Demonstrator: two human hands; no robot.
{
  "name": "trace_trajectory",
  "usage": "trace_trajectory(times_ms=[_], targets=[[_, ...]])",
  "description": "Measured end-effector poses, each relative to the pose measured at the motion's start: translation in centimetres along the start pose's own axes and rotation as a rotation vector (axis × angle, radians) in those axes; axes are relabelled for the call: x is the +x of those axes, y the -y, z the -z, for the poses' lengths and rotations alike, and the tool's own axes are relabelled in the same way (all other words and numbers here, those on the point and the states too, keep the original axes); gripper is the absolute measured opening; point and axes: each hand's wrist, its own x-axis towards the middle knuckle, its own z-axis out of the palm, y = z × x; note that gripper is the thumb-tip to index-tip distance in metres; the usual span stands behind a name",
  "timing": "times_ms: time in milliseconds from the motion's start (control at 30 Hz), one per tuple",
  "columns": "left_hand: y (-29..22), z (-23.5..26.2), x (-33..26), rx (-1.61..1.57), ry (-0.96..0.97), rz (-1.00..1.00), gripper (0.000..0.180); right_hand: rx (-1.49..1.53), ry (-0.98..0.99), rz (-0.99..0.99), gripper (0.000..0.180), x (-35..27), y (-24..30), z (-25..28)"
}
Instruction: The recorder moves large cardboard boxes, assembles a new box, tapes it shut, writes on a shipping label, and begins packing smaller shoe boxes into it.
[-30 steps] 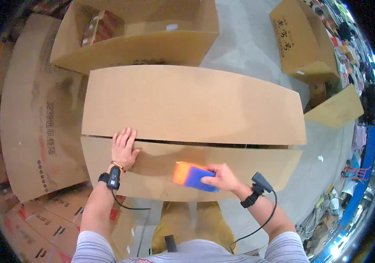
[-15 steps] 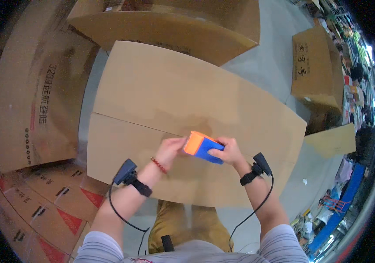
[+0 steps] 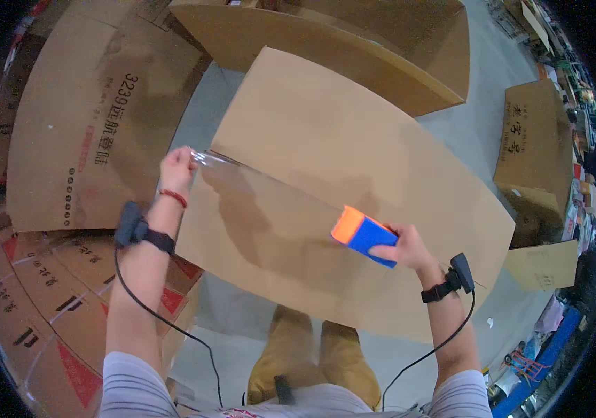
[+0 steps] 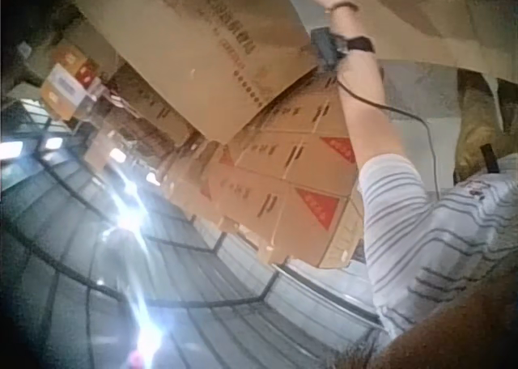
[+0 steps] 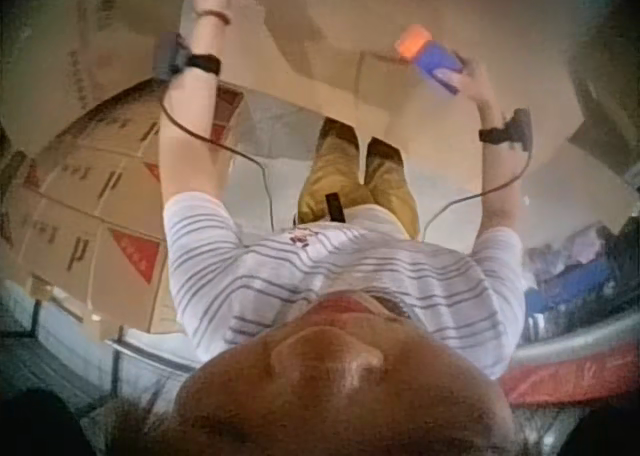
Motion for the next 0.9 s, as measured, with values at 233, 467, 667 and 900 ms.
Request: trace_trajectory(times_ms=[233,467,667,900], targets=[[0.7,0.5,6.6,-0.112,-0.062,0.163,0.032,-0.511,-0.154,-0.202,0.048,6.9,7.0,-4.7],[7.3,-0.8,6.8,0.897,0.100,0.074,0.062,-0.495,-0.157,-0.257,0.048,7.6,6.7,-6.7],[2.5,-4.4,3.7,0.641,0.109,-0.188,0.069,-0.447,-0.090,-0.200,0.050,6.3,5.7,-5.3],[2.5,-2.7,3.5,0.788,0.366,-0.119,0.059,-0.370,0.105,-0.316,0.050,-5.6,-1.8,5.8]])
